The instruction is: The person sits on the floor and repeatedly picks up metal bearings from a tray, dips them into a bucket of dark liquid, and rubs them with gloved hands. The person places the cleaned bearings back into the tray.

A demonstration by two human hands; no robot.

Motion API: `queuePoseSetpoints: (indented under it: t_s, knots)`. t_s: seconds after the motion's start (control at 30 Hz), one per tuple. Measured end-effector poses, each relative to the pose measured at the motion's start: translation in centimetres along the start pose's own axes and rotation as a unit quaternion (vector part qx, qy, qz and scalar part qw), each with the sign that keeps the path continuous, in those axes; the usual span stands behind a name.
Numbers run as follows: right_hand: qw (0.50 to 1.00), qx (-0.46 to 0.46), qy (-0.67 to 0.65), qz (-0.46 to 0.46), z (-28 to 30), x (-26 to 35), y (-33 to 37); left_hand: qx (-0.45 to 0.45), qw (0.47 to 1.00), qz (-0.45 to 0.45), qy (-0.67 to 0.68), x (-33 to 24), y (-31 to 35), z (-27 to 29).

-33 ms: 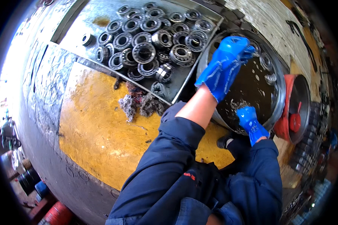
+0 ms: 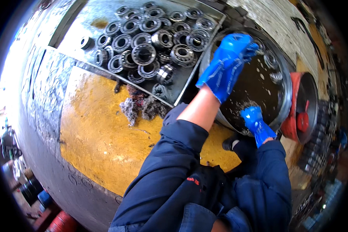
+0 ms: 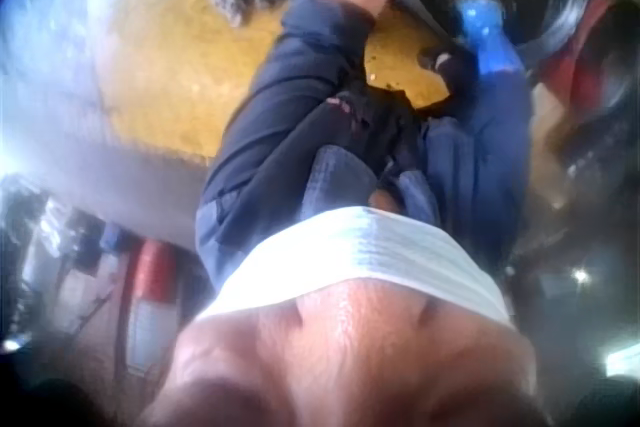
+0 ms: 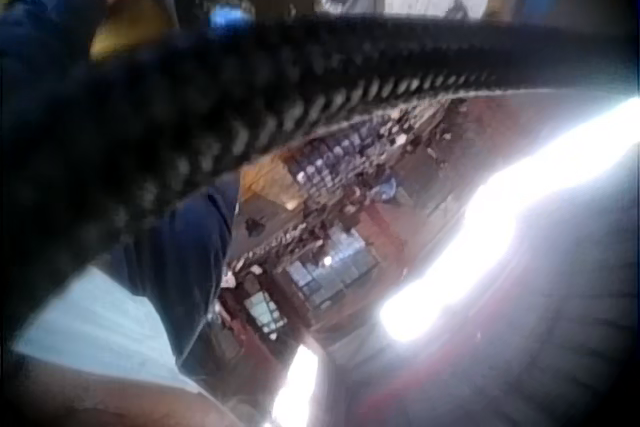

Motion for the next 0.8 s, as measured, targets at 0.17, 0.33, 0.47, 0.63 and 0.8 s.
queuePoseSetpoints:
  t_s: [0.17,0.33,0.47,0.63,0.8]
  knots:
    - [0.869,-0.083,-0.387,-0.298,-9.7,-7.5,2.6,0.014,0.999,0.018,-0.023,0.3,-0.9,-1.3]
    - [0.882,-0.147,-0.318,-0.315,-6.8,-5.1,2.2,0.038,0.999,0.012,0.001,0.6,-1.1,-0.4]
    - [0.999,-0.011,0.025,-0.027,-1.4,-0.4,0.3,0.027,0.999,0.025,0.03,1.2,-0.6,-0.4]
    - [0.93,-0.016,-0.237,-0.28,-6.8,-5.7,1.2,0.04,0.998,0.026,0.042,1.5,-0.5,-0.8]
    - [0.749,-0.048,-0.53,-0.395,-9.1,-5.6,2.8,0.044,0.998,-0.019,0.036,-0.7,0.0,1.6]
Point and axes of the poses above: each hand's wrist, its own y-axis away from the middle knuckle, its own z-axis out of the back of the hand, x = y × z, the point moved 5 cm from there along -y, towards the middle knuckle, and after that the axes turned 6 degrees about -x, right-handed, at the moved point
